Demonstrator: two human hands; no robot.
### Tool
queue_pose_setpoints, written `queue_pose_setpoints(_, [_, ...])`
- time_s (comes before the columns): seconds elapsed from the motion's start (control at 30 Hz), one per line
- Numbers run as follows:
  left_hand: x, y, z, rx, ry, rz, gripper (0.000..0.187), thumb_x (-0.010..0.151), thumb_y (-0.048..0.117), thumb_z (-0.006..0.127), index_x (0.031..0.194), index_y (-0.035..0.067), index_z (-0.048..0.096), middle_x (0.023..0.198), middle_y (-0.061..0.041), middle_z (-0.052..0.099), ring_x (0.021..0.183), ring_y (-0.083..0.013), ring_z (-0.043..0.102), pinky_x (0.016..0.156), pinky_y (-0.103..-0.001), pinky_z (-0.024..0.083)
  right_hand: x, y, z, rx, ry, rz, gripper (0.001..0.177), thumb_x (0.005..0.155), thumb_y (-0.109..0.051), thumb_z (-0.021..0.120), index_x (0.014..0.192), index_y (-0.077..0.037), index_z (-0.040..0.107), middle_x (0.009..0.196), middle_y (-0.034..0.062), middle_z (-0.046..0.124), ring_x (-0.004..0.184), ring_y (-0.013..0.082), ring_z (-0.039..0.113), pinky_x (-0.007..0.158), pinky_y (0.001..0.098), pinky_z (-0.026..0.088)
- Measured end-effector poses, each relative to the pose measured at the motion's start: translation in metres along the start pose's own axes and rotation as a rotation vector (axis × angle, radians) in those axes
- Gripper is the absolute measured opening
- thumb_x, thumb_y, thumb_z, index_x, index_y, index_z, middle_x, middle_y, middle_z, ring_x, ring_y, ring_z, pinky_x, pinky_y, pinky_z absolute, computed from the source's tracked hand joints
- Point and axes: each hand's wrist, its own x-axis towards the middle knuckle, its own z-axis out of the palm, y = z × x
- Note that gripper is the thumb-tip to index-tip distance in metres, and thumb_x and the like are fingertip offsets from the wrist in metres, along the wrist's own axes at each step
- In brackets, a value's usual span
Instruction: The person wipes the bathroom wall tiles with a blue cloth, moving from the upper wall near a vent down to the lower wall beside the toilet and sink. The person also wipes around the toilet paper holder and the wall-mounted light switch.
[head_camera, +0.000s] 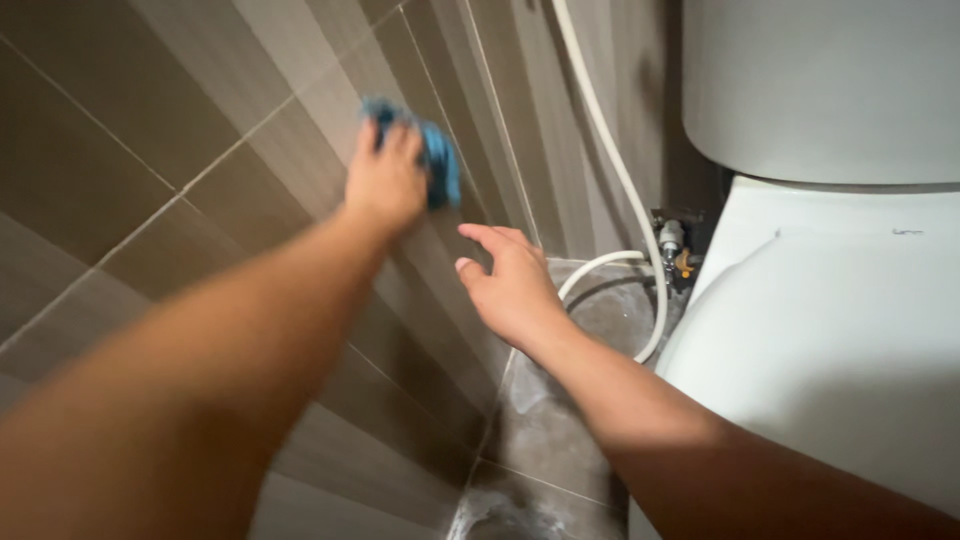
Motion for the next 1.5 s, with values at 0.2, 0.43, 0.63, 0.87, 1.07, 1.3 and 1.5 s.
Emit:
queue_pose_setpoints(0.2, [-0.173, 0.123, 0.015, -0.127, -0.338, 0.159, 0.043, 0.093, 0.033, 0.049, 0.119, 0.011, 0.074, 0.155, -0.009, 0.043, 0.148, -0.0254, 0.029, 0.121, -0.057, 0.009, 0.000, -0.001, 0.004, 0.042, -0.044, 0.064, 0.042, 0.087, -0.025, 0.068, 0.128, -0.015, 0.068, 0.134, 0.0154, 0.064, 0.106, 0.0327, 0.068, 0.098, 0.0396, 0.051])
queue_pose_setpoints(0.43, [-0.155, 0.065, -0.017, -0.090, -0.071, -0.006, 0.043, 0.096, 0.032, 0.051, 0.119, 0.004, 0.074, 0.151, -0.014, 0.049, 0.145, -0.0276, 0.035, 0.123, -0.056, 0.014, -0.004, -0.007, 0.007, -0.002, -0.139, 0.118, 0.043, 0.088, -0.028, 0.069, 0.129, -0.018, 0.069, 0.130, 0.0167, 0.065, 0.114, 0.0346, 0.066, 0.101, 0.0409, 0.050])
queue_pose_setpoints(0.63, [-0.052, -0.040, -0.058, -0.058, 0.220, -0.288, 0.033, 0.098, 0.024, 0.053, 0.111, 0.007, 0.078, 0.155, -0.023, 0.045, 0.151, -0.0349, 0.032, 0.120, -0.064, 0.014, -0.008, -0.017, -0.001, -0.005, -0.207, 0.172, 0.043, 0.089, -0.031, 0.068, 0.130, -0.019, 0.069, 0.121, 0.0179, 0.069, 0.105, 0.0330, 0.069, 0.095, 0.0420, 0.052])
queue_pose_setpoints(0.87, [-0.136, 0.039, -0.049, -0.017, 0.147, -0.178, 0.045, 0.100, 0.031, 0.052, 0.122, -0.001, 0.075, 0.152, -0.018, 0.048, 0.148, -0.0319, 0.035, 0.124, -0.055, 0.019, -0.006, -0.015, 0.010, -0.012, -0.228, 0.125, 0.041, 0.088, -0.030, 0.069, 0.127, -0.018, 0.071, 0.123, 0.0183, 0.069, 0.111, 0.0352, 0.068, 0.096, 0.0421, 0.052])
queue_pose_setpoints(1.07, [-0.232, 0.075, -0.075, -0.232, -0.053, -0.060, 0.035, 0.088, 0.025, 0.055, 0.111, 0.007, 0.076, 0.154, -0.017, 0.045, 0.146, -0.0299, 0.037, 0.120, -0.053, 0.021, -0.015, -0.010, 0.023, -0.138, -0.343, -0.012, 0.042, 0.089, -0.033, 0.070, 0.128, -0.018, 0.071, 0.125, 0.0210, 0.069, 0.120, 0.0389, 0.063, 0.104, 0.0421, 0.049])
queue_pose_setpoints(1.3, [-0.204, -0.052, -0.159, 0.085, 0.292, -0.387, 0.044, 0.094, 0.016, 0.058, 0.136, 0.009, 0.071, 0.160, -0.027, 0.041, 0.152, -0.0395, 0.033, 0.122, -0.062, 0.019, -0.030, -0.023, 0.025, -0.131, -0.586, 0.097, 0.046, 0.091, -0.035, 0.067, 0.135, -0.021, 0.066, 0.125, 0.0194, 0.070, 0.121, 0.0336, 0.065, 0.102, 0.0423, 0.051])
queue_pose_setpoints(1.5, [-0.232, -0.026, -0.162, 0.072, 0.213, -0.353, 0.047, 0.091, 0.017, 0.056, 0.135, 0.006, 0.069, 0.158, -0.026, 0.042, 0.152, -0.0380, 0.034, 0.123, -0.061, 0.020, -0.044, -0.030, 0.030, -0.199, -0.693, 0.119, 0.047, 0.091, -0.035, 0.067, 0.136, -0.022, 0.065, 0.128, 0.0163, 0.071, 0.122, 0.0318, 0.066, 0.103, 0.0415, 0.051])
